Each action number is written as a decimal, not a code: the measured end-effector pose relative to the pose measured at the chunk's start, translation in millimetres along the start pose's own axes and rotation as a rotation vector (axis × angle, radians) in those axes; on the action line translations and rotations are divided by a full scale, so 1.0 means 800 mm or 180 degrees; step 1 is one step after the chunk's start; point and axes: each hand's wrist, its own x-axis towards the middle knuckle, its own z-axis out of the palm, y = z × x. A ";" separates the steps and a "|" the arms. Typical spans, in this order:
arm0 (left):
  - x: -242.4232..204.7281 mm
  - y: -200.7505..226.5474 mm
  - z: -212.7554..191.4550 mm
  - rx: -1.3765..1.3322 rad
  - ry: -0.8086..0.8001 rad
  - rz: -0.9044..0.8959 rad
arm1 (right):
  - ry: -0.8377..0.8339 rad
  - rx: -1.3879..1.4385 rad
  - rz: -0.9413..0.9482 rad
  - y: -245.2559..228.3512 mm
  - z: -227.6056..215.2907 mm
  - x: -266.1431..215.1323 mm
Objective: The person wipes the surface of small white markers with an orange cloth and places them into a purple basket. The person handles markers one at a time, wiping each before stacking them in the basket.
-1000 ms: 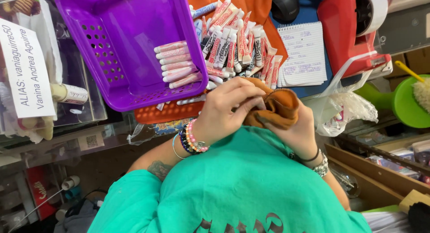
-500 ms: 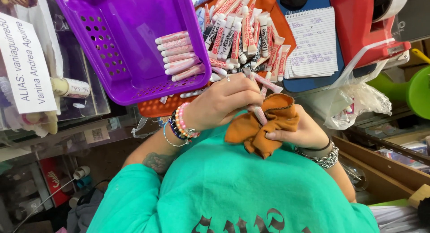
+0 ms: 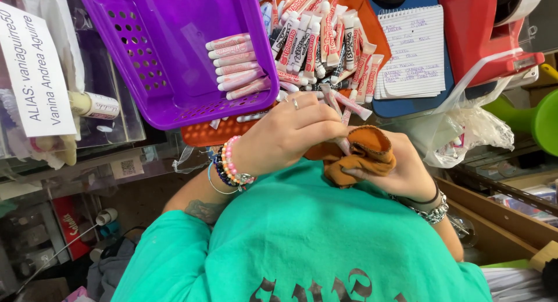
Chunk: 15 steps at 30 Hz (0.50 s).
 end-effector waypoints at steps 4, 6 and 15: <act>-0.011 -0.012 0.013 0.0403 0.0170 0.0077 | 0.0226 -0.0385 -0.0158 -0.035 0.014 0.018; -0.012 -0.018 0.018 0.0641 0.0205 0.0111 | 0.0369 -0.0694 -0.0261 -0.037 0.018 0.022; -0.014 -0.014 0.027 0.0332 0.0633 -0.0270 | 0.0429 -0.2028 -0.1250 -0.015 0.021 0.017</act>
